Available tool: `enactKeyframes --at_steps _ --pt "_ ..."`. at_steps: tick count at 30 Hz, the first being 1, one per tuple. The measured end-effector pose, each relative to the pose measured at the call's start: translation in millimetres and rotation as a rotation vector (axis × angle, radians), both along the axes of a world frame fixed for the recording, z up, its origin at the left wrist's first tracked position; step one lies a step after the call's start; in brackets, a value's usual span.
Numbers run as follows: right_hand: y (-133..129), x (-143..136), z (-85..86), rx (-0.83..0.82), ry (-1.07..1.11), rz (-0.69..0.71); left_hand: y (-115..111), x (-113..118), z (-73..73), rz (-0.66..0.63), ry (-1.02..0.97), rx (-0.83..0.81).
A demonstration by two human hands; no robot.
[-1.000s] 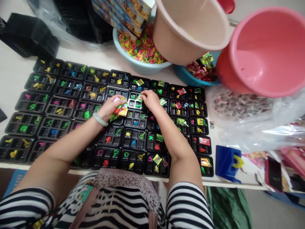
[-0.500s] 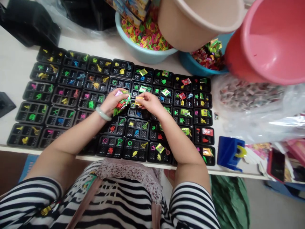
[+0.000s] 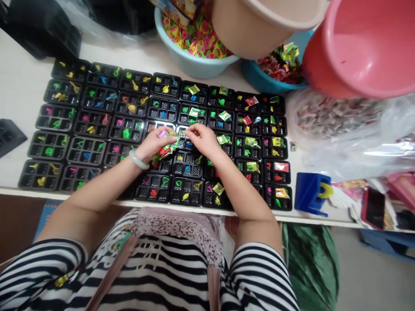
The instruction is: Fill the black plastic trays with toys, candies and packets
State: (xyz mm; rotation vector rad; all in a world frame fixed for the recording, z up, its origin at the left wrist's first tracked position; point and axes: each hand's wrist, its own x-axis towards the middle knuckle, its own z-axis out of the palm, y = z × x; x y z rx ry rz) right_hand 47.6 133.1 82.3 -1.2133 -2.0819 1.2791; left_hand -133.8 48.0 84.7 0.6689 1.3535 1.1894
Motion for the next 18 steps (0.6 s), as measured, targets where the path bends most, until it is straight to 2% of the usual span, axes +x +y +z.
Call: enactKeyframes --at_steps 3,5,7,9,13,15,18 --pt "-19.4 -2.4 4.8 -0.335 0.066 0.050 -11.3 8.0 1.4 -0.069 0.061 0.061" --pt "-27.6 2.4 3.4 -0.418 0.084 0.027 -18.9 9.9 1.6 -0.070 0.061 0.058" --pt "-31.9 12.4 -0.8 -0.379 0.078 -0.032 -26.5 7.9 1.2 -0.043 0.033 0.021" --pt "-34.1 24.3 -6.1 -0.254 0.011 -0.074 -34.1 3.4 1.2 -0.004 -0.010 -0.030" --pt "-43.4 37.7 -10.3 0.050 -0.176 -0.017 -47.3 -1.3 3.8 0.041 -0.079 -0.084" --pt "-55.5 34.6 -6.1 0.150 -0.180 -0.016 -52.1 2.3 5.6 0.050 -0.113 -0.094" --pt "-84.4 19.6 4.3 0.101 -0.078 0.009 -56.0 13.2 6.0 0.098 -0.193 -0.124"
